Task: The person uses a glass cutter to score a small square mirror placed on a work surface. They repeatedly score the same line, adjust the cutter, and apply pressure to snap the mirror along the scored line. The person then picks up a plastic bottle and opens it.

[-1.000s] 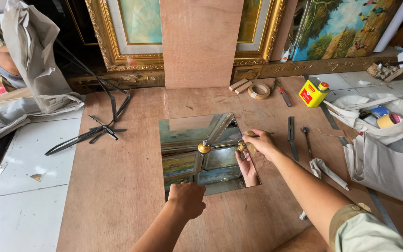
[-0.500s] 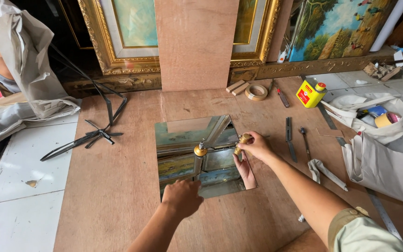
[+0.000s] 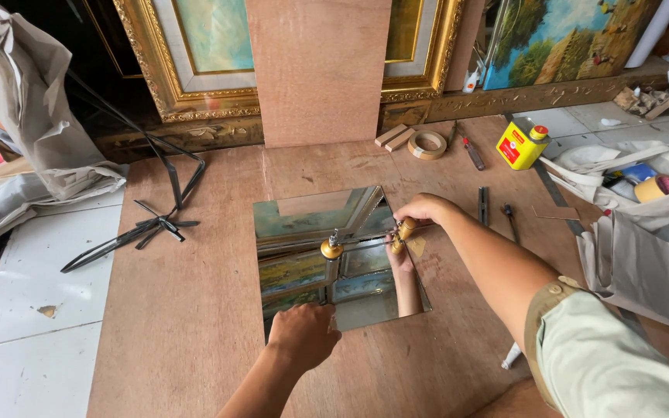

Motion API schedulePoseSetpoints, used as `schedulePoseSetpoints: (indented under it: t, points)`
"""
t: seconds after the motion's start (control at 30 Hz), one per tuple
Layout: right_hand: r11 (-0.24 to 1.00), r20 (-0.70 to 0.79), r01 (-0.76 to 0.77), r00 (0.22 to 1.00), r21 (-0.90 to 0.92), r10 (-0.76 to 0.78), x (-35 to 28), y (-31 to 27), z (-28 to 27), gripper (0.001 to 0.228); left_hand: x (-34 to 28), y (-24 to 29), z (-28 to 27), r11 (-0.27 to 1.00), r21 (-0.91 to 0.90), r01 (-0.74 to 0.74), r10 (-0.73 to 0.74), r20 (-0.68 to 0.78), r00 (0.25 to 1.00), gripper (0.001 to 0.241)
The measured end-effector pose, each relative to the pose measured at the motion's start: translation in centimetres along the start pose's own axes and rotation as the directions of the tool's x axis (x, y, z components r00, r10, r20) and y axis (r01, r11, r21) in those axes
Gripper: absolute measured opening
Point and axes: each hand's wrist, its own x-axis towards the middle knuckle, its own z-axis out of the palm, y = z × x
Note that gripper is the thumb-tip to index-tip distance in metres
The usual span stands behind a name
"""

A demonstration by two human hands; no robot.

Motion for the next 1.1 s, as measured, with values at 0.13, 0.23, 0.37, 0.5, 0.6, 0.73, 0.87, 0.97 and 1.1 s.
schedulePoseSetpoints:
  t: [0.13,0.23,0.37,0.5,0.6,0.73,0.87,0.97,1.1]
  points:
    - [0.961,0.02,-0.013,1.0,-0.277,0.02,0.9,-1.4,-0.5,0.054,0.6,-0.3,0.3,1.0,0.011,0.005,-0.006,0.017,1.0,0.029]
    - [0.902,0.051,0.027,0.999,-0.431,-0.006,1.5,-1.4,-0.1,0.084,0.9,-0.2,0.5,1.0,0.013,0.001,-0.001,0.02,1.0,0.024]
    - [0.941,0.091,-0.027,0.994,-0.336,0.061,-0.6,-1.4,-1.3,0.092,1.3,0.0,0.7,1.0,0.014,-0.008,0.007,0.029,1.0,0.021]
    - [0.986,0.234,-0.163,0.958,-0.023,0.164,-4.6,-2.3,-2.0,0.06,1.2,-0.3,1.1,0.999,0.033,-0.008,0.007,0.022,1.0,0.025]
    - [0.982,0.214,-0.164,0.967,0.091,0.142,-4.1,-1.4,-1.2,0.04,1.0,-0.2,0.7,1.0,0.022,-0.003,0.002,0.057,0.998,0.025]
    - [0.957,0.266,-0.203,0.953,0.208,0.145,-1.7,-0.3,-0.1,0.058,0.8,-0.3,0.8,1.0,0.027,-0.003,0.002,0.048,0.999,0.025]
    - [0.949,0.23,-0.175,0.966,0.264,0.114,-1.2,0.1,0.4,0.055,0.7,-0.5,0.5,1.0,0.003,0.014,-0.014,0.05,0.999,0.027]
    - [0.948,0.219,-0.17,0.969,0.267,0.112,-1.8,0.3,0.5,0.053,1.0,-0.9,0.7,1.0,0.0,0.03,-0.03,0.053,0.998,0.03]
    - [0.958,0.164,-0.167,0.978,0.232,0.131,-4.3,-0.9,0.4,0.036,1.2,-1.1,0.9,1.0,0.01,0.013,-0.013,0.016,1.0,0.027]
